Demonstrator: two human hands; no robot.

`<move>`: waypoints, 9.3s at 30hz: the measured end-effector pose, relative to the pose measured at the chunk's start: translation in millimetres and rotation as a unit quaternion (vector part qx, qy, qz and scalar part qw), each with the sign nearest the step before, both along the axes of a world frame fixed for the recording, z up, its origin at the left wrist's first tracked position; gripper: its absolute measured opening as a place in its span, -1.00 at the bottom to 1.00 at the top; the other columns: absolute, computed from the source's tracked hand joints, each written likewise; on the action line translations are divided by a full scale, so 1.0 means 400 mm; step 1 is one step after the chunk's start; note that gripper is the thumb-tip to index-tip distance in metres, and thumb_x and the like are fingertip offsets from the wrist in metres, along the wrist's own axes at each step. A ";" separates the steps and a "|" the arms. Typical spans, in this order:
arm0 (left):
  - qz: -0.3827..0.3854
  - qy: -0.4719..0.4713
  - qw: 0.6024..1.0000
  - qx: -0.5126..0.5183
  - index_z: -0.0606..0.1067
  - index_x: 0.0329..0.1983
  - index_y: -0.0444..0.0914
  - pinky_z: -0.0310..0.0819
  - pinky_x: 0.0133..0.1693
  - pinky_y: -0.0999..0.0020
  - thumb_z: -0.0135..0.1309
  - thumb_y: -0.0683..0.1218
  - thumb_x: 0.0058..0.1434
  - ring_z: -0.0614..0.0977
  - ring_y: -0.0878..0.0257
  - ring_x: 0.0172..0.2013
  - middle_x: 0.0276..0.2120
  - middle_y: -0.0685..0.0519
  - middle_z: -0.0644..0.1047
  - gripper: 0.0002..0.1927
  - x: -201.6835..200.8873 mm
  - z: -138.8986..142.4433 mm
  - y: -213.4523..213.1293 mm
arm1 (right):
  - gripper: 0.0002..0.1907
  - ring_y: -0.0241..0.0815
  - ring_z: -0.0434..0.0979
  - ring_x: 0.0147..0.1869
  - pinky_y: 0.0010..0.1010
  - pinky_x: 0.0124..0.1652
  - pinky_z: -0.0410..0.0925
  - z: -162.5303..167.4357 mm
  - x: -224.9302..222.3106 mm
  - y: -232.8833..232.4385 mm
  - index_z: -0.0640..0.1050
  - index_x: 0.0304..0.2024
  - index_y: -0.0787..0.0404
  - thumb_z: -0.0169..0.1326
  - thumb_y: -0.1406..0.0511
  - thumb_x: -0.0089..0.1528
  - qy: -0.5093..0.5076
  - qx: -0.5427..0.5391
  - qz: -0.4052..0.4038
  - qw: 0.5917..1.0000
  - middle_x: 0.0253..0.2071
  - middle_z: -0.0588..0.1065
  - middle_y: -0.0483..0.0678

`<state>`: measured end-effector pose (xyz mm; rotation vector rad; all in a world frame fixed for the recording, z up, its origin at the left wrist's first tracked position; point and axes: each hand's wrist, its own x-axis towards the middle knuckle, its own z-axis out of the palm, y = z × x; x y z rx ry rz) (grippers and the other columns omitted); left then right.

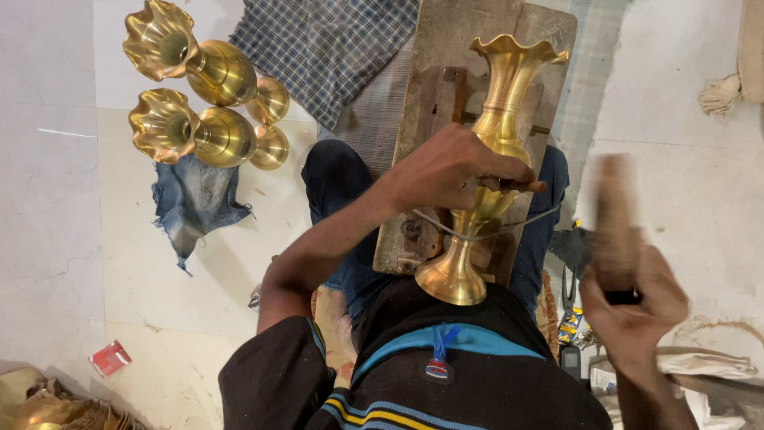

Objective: The person sits on the floor holding a brass vase against a wooden block and hammers around its body with a wooden mallet, using a small punch held against the metal to shape the vase surface, rotating the vase as they work.

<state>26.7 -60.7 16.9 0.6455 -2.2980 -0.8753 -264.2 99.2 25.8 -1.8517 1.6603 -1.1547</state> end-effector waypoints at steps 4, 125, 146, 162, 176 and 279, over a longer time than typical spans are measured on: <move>-0.092 0.091 0.991 -0.037 0.60 0.05 -0.07 0.44 -0.40 0.34 0.20 -0.27 0.09 0.66 0.28 -0.44 -0.35 0.16 0.66 -0.56 0.014 0.018 -0.022 | -0.69 -0.25 0.48 -0.43 -0.36 -0.43 0.34 -0.072 0.020 0.045 0.49 -0.12 0.44 0.17 0.54 0.07 -0.032 -0.121 -0.038 0.991 -0.42 0.48 0.05; -0.028 0.046 0.998 -0.025 0.59 0.08 -0.04 0.56 -0.31 0.31 0.27 -0.24 0.05 0.71 0.22 -0.35 -0.32 0.13 0.68 -0.51 0.030 -0.004 0.040 | -0.55 -0.09 0.60 -0.08 -0.41 -0.19 0.47 0.029 0.026 0.123 0.48 0.15 0.46 0.22 0.51 0.21 0.099 0.039 -0.044 0.993 -0.11 0.52 0.20; 0.114 0.148 0.982 0.023 0.57 0.08 -0.27 0.67 -0.19 0.37 0.31 -0.26 0.07 0.77 0.20 -0.22 -0.19 0.02 0.70 -0.55 0.038 -0.036 0.109 | -0.34 -0.24 0.60 -0.28 -0.54 -0.35 0.45 0.140 0.006 -0.054 0.51 0.29 0.15 0.19 0.47 0.10 0.117 0.001 0.078 0.990 -0.03 0.58 0.07; 0.429 0.257 0.865 0.045 0.59 -0.18 -0.42 0.65 -0.16 0.40 -0.01 -0.42 0.15 0.76 0.17 -0.25 -0.24 -0.12 0.68 -0.77 -0.064 -0.054 0.214 | -0.12 -0.27 0.52 -0.58 -0.43 -0.66 0.27 0.322 0.106 -0.298 0.38 0.48 -0.05 0.16 0.37 0.06 0.407 0.095 0.258 0.871 -0.03 0.59 -0.08; 0.370 0.254 0.885 0.124 0.55 -0.15 -0.47 0.64 -0.16 0.40 -0.08 -0.42 0.14 0.70 0.25 -0.27 -0.27 -0.11 0.66 -0.74 -0.050 -0.057 0.225 | -0.26 -0.30 0.56 -0.41 -0.48 -0.49 0.43 0.319 0.073 -0.308 0.42 0.39 -0.01 0.11 0.38 0.11 0.290 0.033 0.276 0.916 -0.03 0.58 -0.05; 0.378 0.107 0.919 0.041 0.57 -0.24 -0.38 0.54 -0.26 0.30 0.05 -0.35 0.03 0.71 -0.04 -0.32 -0.37 -0.16 0.60 -0.78 -0.025 -0.022 0.241 | -0.11 -0.29 0.51 -0.53 -0.45 -0.60 0.30 0.290 0.060 -0.245 0.32 0.46 -0.26 0.17 0.33 0.07 0.438 0.095 0.268 0.853 -0.02 0.56 -0.17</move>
